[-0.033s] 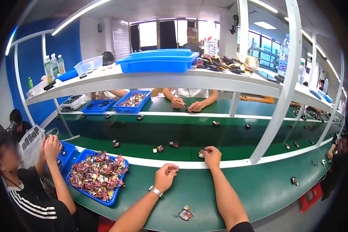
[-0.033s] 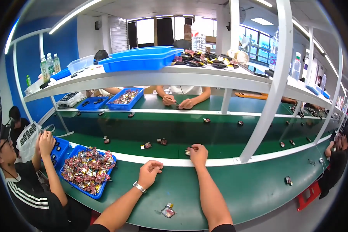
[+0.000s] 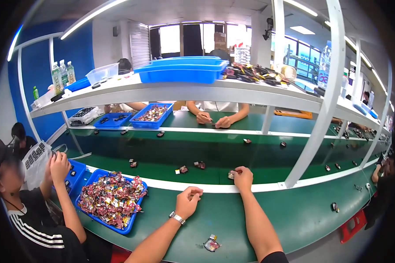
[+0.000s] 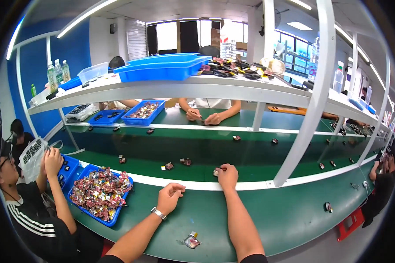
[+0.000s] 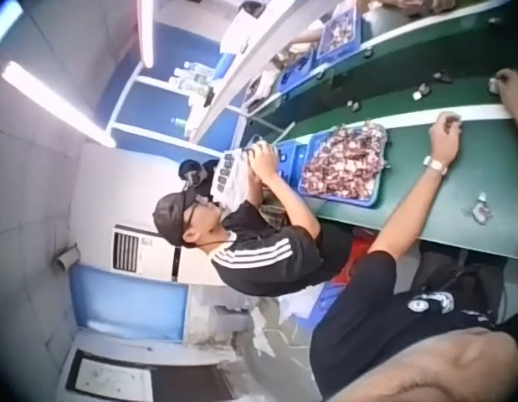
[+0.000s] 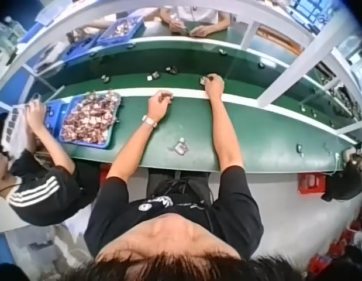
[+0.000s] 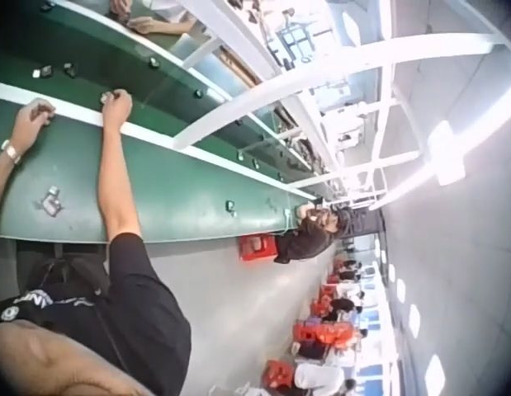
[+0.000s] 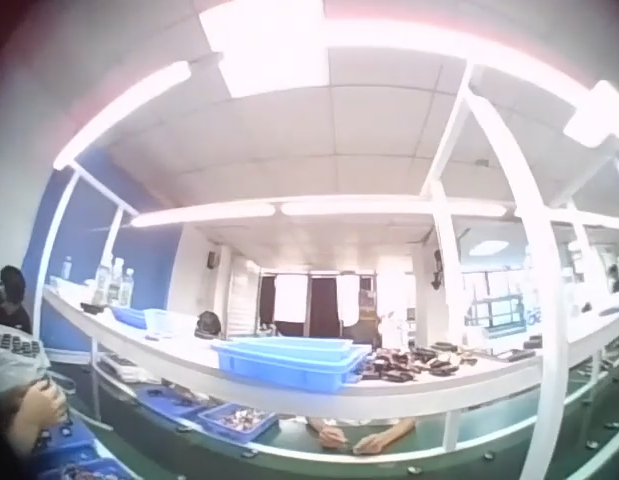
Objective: Sorting small electronic components or toy car parts on a factory assembly line conveyor belt.
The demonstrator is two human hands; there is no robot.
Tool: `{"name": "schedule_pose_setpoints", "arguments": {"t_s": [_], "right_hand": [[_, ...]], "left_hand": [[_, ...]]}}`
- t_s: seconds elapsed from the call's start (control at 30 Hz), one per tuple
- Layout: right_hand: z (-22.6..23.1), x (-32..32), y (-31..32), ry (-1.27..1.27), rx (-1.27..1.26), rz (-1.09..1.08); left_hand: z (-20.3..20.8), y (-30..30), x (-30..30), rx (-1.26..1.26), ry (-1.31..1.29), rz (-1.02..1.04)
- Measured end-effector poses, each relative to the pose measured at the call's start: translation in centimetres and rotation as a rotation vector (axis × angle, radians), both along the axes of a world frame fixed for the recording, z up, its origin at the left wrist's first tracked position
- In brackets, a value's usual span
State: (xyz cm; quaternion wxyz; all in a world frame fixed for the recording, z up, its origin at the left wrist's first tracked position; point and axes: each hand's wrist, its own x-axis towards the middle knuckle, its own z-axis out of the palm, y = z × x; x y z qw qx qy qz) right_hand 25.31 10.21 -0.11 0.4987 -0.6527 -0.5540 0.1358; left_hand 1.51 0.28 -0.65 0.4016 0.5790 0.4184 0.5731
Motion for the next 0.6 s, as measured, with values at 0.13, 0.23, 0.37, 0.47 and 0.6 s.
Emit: {"name": "schedule_pose_setpoints", "arguments": {"t_s": [0.13, 0.23, 0.37, 0.47, 0.6], "right_hand": [[0.9, -3.9, 1.4, -0.413, 0.261, 0.047], [-0.3, -8.4, 3.4, -0.35, 0.193, 0.182], [-0.8, -9.7, 5.5, -0.29, 0.071, 0.218], [-0.7, -8.5, 5.0, -0.175, 0.163, 0.263], [1.1, -7.3, -1.6, 0.108, 0.056, 0.547]], "left_hand": [[0.9, -0.1, -1.0, -0.09, -0.022, 0.041], [0.6, 0.1, -0.9, -0.132, -0.014, 0.053], [0.0, 0.6, -0.6, -0.127, -0.006, 0.029], [0.0, 0.7, -0.6, -0.118, 0.032, 0.009], [-0.2, 0.3, -1.7, -0.104, 0.002, 0.034]]}}
